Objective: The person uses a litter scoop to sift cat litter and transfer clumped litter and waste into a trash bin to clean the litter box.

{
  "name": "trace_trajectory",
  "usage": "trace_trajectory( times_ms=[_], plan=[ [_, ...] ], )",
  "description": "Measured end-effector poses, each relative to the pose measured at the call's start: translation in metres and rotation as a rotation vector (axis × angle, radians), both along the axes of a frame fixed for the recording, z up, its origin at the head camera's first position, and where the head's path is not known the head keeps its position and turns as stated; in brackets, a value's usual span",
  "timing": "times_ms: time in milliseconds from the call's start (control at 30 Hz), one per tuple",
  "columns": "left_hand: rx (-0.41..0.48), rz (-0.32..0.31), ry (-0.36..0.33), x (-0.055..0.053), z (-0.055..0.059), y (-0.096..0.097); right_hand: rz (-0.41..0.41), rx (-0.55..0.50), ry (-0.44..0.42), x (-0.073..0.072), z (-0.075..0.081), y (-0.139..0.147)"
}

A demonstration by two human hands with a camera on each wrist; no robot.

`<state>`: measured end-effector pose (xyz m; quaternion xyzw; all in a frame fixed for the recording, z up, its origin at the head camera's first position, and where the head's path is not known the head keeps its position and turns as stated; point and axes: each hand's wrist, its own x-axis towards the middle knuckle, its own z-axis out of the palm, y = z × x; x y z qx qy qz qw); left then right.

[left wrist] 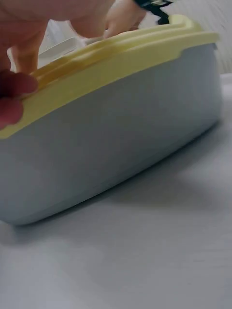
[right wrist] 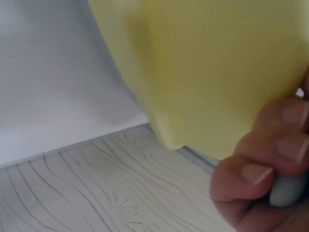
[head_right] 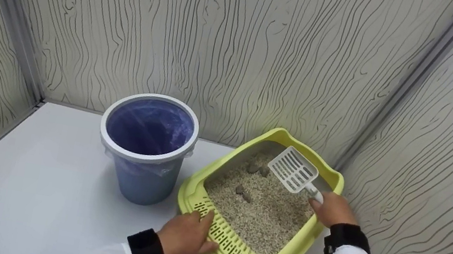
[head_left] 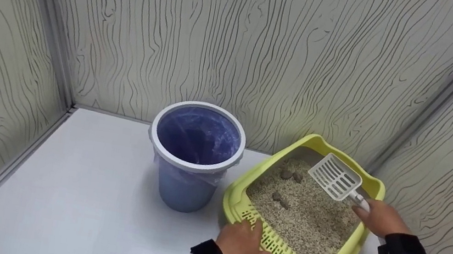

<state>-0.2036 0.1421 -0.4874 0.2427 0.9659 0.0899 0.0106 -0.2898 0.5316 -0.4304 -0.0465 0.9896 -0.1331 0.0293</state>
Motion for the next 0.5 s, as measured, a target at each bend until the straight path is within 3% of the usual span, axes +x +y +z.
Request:
trace_trajectory(
  times_ms=[200,500],
  plan=[
    [-0.026,0.001,0.075,0.001,-0.006,0.003,0.016,0.045,0.043,0.001,0.002,0.004],
    [0.038,0.027,0.115,-0.018,-0.012,-0.01,-0.016,0.011,0.047,0.015,0.0,-0.009]
  ],
)
